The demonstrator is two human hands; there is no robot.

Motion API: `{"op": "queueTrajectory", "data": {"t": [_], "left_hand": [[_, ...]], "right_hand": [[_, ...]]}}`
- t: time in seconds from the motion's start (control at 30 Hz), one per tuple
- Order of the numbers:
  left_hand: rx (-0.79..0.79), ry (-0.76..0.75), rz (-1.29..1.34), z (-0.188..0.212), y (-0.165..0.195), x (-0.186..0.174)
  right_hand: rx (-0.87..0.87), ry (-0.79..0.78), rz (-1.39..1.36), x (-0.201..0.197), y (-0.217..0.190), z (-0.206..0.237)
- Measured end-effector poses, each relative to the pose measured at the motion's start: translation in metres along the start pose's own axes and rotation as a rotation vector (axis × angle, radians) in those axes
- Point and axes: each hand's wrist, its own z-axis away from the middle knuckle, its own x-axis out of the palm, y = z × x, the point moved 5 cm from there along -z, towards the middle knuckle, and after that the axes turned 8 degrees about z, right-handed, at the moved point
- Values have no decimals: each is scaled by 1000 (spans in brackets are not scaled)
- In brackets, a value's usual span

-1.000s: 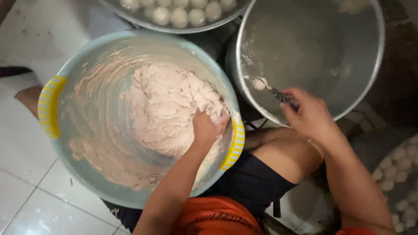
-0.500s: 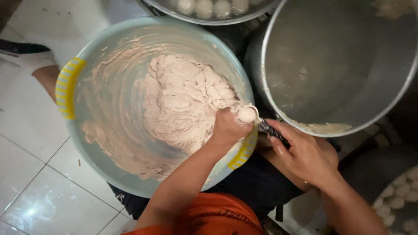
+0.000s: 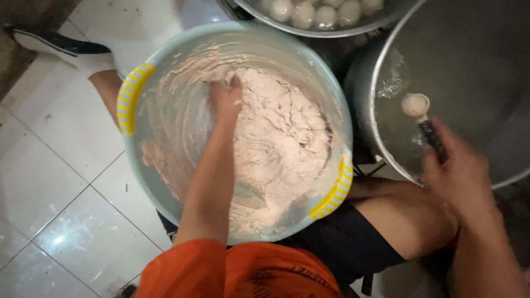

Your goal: The person sits on the floor beside a large basin of dough, pinches off portions and rolls them into balls by hand. They use a scoop in the other hand to drop each finished ball into a water-filled basin, where many already-formed balls accumulate.

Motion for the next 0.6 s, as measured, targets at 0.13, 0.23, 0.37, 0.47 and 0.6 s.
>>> {"op": "queueTrajectory", "data": {"t": [0.13,0.23,0.37,0.47,0.6], "left_hand": [[753,-275,329,33,69,35],[1035,-410,699,92,109,25],[370,-942,2,129,109,27],[290,-870,-217,76,95,12],[118,-590,-64,28,5,-19]], "right_hand": [[-159,188,238,-3,3,-12],[-48,264,253,-6,11,-11],[-80,328,223,-9,14,-9],[-54,260,286,-5,23,-8],[1,239,375,-2,33,-3]]}}
